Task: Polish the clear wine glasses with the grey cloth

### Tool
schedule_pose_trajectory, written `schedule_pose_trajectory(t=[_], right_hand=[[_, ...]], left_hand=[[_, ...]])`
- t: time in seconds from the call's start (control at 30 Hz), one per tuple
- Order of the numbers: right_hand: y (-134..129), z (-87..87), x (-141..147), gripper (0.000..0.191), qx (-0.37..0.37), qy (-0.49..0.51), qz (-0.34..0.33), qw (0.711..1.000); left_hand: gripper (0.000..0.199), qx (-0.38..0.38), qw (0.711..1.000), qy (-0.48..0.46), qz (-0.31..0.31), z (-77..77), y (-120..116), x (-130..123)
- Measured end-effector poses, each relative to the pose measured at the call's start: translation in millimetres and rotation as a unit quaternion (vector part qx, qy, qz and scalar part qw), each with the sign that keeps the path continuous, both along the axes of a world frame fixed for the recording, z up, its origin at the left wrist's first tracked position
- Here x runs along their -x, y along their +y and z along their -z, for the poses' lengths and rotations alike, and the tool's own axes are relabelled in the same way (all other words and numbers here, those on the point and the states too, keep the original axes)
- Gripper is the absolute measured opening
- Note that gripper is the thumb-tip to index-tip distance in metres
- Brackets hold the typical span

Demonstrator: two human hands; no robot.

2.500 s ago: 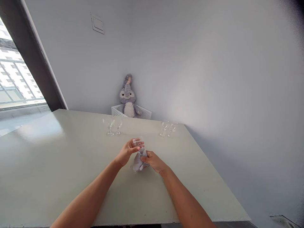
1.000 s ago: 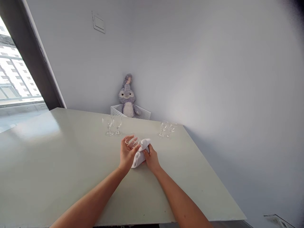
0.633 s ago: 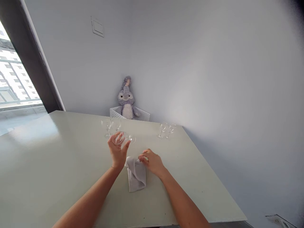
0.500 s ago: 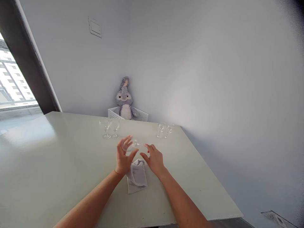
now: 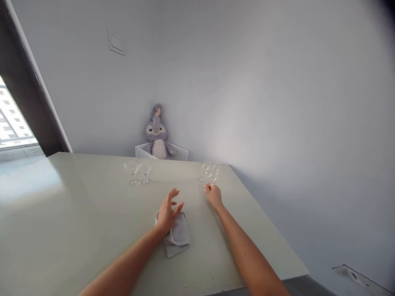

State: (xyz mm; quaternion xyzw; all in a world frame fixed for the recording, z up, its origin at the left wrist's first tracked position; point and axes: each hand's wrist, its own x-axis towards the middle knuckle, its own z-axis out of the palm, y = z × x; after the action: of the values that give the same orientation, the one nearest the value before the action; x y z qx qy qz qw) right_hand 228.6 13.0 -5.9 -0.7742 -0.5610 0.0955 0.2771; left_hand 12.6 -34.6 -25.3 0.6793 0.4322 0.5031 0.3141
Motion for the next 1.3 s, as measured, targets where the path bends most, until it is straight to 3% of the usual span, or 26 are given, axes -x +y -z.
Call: schedule_pose_trajectory(t=[0.2, 0.5, 0.67, 0.73, 0.8, 0.87, 0.93, 1.03, 1.13, 1.2, 1.3], right_hand=[[15, 6.8, -39, 0.030, 0.036, 0.006, 0.064, 0.997], [35, 16.7, -50, 0.031, 0.053, 0.028, 0.083, 0.995], [25, 20.8, -56, 0.028, 0.043, 0.045, 0.060, 0.996], [14, 22.7, -59, 0.029, 0.036, 0.052, 0.051, 0.997], [1, 24.4, -61, 0.029, 0.032, 0.060, 0.042, 0.997], [-12, 24.5, -58, 0.025, 0.032, 0.068, 0.026, 0.997], [-23, 21.2, -48, 0.021, 0.034, 0.085, -0.016, 0.996], [-37, 8.6, -17, 0.017, 0.031, 0.125, -0.121, 0.984], [-56, -7.4, 28, 0.020, 0.008, 0.133, -0.242, 0.961], [-74, -15.0, 58, 0.024, 0.006, 0.101, -0.327, 0.939], [-99, -17.0, 93, 0.034, 0.008, -0.026, -0.381, 0.924]], left_hand=[[0.038, 0.090, 0.990, -0.103, -0.041, 1.2, 4, 0], [0.036, 0.123, 0.980, -0.154, -0.034, 11.7, 12, 3], [0.034, 0.144, 0.965, -0.218, -0.032, 11.1, 12, 3], [0.032, 0.156, 0.945, -0.285, -0.050, 7.7, 17, 7], [0.029, 0.165, 0.905, -0.380, -0.098, 1.7, 26, 16], [0.028, 0.186, 0.840, -0.488, -0.145, -6.5, 38, 28], [0.034, 0.222, 0.768, -0.584, -0.139, -14.9, 54, 40], [0.049, 0.261, 0.733, -0.615, -0.128, -23.6, 77, 53], [0.050, 0.290, 0.705, -0.637, -0.113, -25.9, 96, 59], [0.046, 0.292, 0.693, -0.651, -0.101, -25.4, 104, 60], [0.040, 0.278, 0.682, -0.671, -0.084, -24.1, 111, 62]])
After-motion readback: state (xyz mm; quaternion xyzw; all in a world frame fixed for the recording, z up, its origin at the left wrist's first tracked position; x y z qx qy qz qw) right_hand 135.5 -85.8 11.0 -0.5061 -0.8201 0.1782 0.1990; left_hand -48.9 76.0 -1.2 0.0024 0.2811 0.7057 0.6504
